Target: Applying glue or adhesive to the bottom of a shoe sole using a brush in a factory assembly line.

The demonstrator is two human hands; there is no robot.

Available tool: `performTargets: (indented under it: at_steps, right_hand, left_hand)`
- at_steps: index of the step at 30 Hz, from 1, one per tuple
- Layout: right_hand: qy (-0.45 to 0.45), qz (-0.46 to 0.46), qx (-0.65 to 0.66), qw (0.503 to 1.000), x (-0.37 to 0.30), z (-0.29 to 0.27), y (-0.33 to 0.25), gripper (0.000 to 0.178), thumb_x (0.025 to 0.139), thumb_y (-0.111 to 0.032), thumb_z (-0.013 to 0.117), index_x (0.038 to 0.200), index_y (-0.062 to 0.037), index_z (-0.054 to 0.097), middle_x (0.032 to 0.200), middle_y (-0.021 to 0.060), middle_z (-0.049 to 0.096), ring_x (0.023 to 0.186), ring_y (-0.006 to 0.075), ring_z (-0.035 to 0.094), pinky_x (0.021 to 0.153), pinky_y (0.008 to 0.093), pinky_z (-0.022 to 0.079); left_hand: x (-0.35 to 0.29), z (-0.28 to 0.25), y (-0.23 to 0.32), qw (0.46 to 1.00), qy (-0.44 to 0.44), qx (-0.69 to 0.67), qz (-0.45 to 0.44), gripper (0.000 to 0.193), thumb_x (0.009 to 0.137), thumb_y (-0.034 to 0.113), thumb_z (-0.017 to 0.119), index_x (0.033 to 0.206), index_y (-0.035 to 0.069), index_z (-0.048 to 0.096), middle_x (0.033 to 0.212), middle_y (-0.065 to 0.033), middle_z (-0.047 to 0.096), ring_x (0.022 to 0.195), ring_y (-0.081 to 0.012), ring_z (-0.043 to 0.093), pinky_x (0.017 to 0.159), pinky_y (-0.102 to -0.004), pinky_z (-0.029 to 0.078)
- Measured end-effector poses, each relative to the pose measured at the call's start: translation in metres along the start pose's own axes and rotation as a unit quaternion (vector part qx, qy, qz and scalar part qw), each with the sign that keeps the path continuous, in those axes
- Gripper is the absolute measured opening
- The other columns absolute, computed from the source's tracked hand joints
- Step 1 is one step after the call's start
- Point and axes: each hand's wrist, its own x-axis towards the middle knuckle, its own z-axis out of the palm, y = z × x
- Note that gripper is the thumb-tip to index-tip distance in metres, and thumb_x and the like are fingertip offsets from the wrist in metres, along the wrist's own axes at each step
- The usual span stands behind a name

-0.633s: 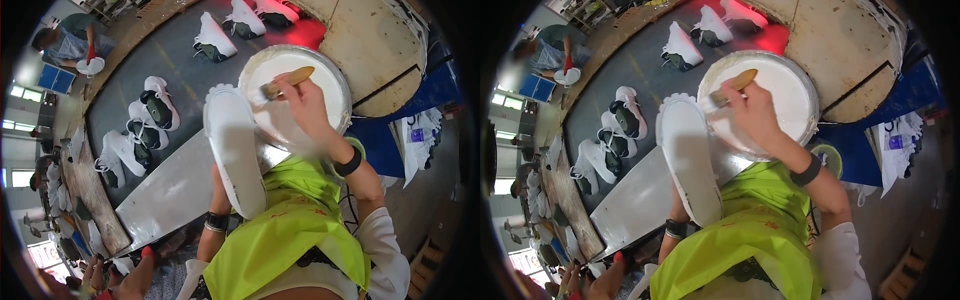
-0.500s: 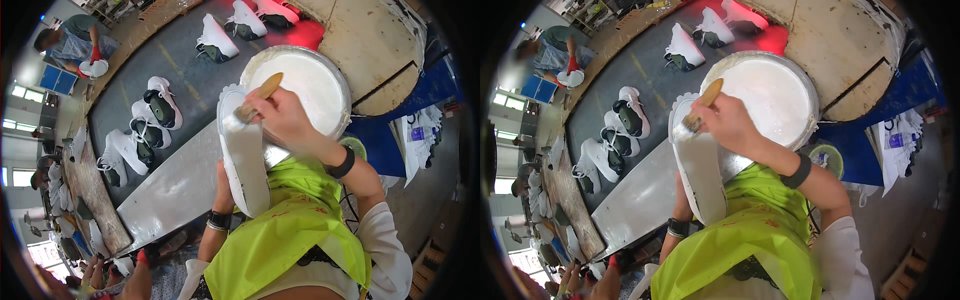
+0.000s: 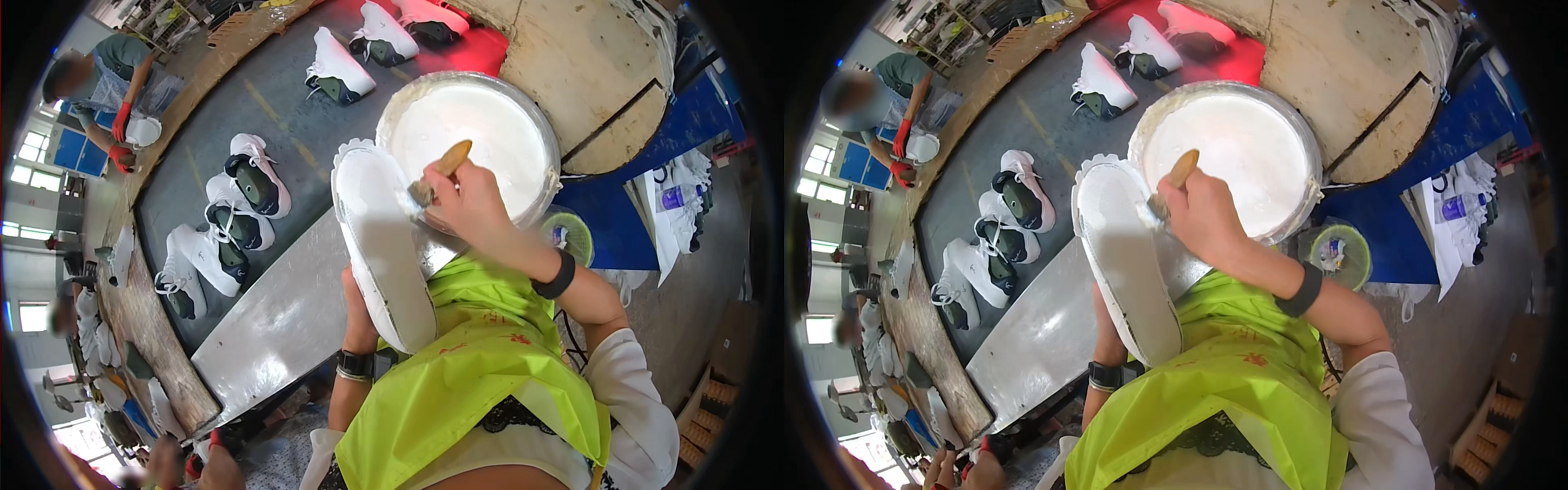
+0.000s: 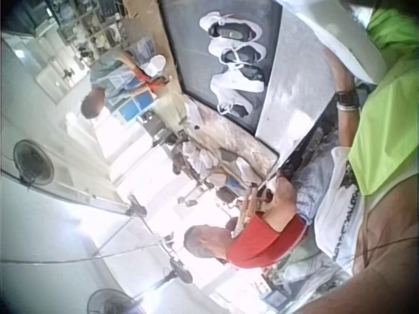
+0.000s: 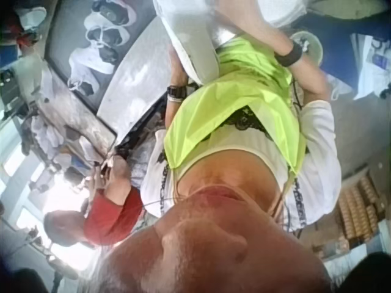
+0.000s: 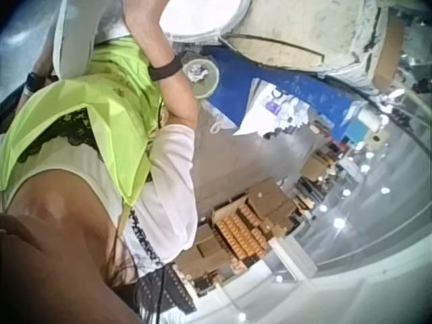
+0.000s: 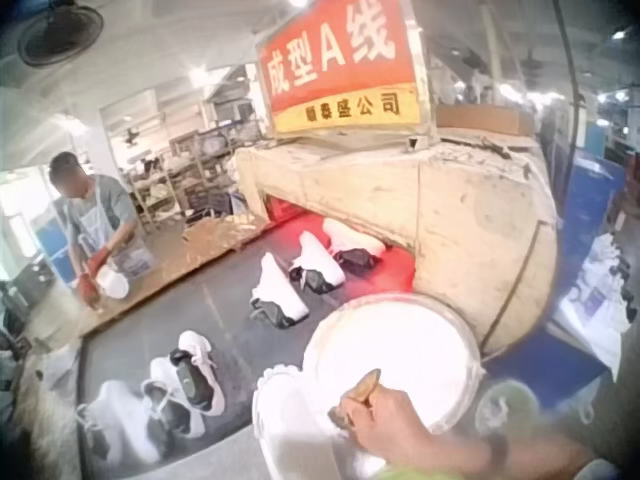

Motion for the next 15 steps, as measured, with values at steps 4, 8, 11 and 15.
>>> performTargets:
  at_steps: [4, 8, 11, 15]
  right_hand:
    - [-0.073, 0.051, -0.058, 0.994, 0.006, -0.001, -0.018, 0.023, 0.089, -0.014, 0.058, 0.1, 0.0057, 0.06, 0.079, 0.0141, 0.065, 0.067, 0.0161, 0.064, 0.061, 0.0291, 0.05]
    - [0.009, -0.048, 0.032, 0.998, 0.038, 0.018, -0.032, 0.021, 0.089, -0.016, 0.054, 0.088, 0.0047, 0.059, 0.075, 0.023, 0.061, 0.071, 0.0376, 0.062, 0.063, 0.0395, 0.047]
    - [-0.002, -0.138, 0.018, 0.99, 0.021, 0.022, -0.041, 0.018, 0.09, -0.013, 0.052, 0.092, 0.0034, 0.058, 0.084, 0.0222, 0.061, 0.077, 0.0352, 0.061, 0.067, 0.0368, 0.047]
    - [-0.054, -0.137, 0.087, 0.985, -0.006, 0.022, -0.051, 0.018, 0.09, -0.013, 0.053, 0.091, 0.004, 0.058, 0.079, 0.0196, 0.061, 0.073, 0.0333, 0.062, 0.066, 0.0366, 0.048]
  left_hand:
    - [0.0, -0.006, 0.002, 0.998, 0.019, 0.037, 0.037, 0.038, 0.094, 0.03, 0.035, 0.105, 0.001, 0.057, 0.087, -0.0061, 0.064, 0.072, -0.0142, 0.063, 0.063, -0.0263, 0.053]
    - [-0.003, -0.008, 0.004, 0.999, 0.006, 0.024, 0.023, 0.04, 0.094, 0.031, 0.036, 0.105, 0.0, 0.058, 0.088, -0.0072, 0.065, 0.072, -0.015, 0.064, 0.063, -0.0273, 0.053]
    - [-0.003, -0.006, 0.005, 0.999, -0.008, 0.017, 0.031, 0.041, 0.094, 0.031, 0.035, 0.106, 0.0, 0.057, 0.09, -0.008, 0.065, 0.073, -0.0158, 0.064, 0.063, -0.0284, 0.053]
    - [-0.001, -0.003, 0.004, 0.996, -0.018, -0.081, 0.011, 0.04, 0.094, 0.03, 0.033, 0.108, 0.0, 0.057, 0.093, -0.0084, 0.065, 0.075, -0.0171, 0.064, 0.065, -0.0292, 0.054]
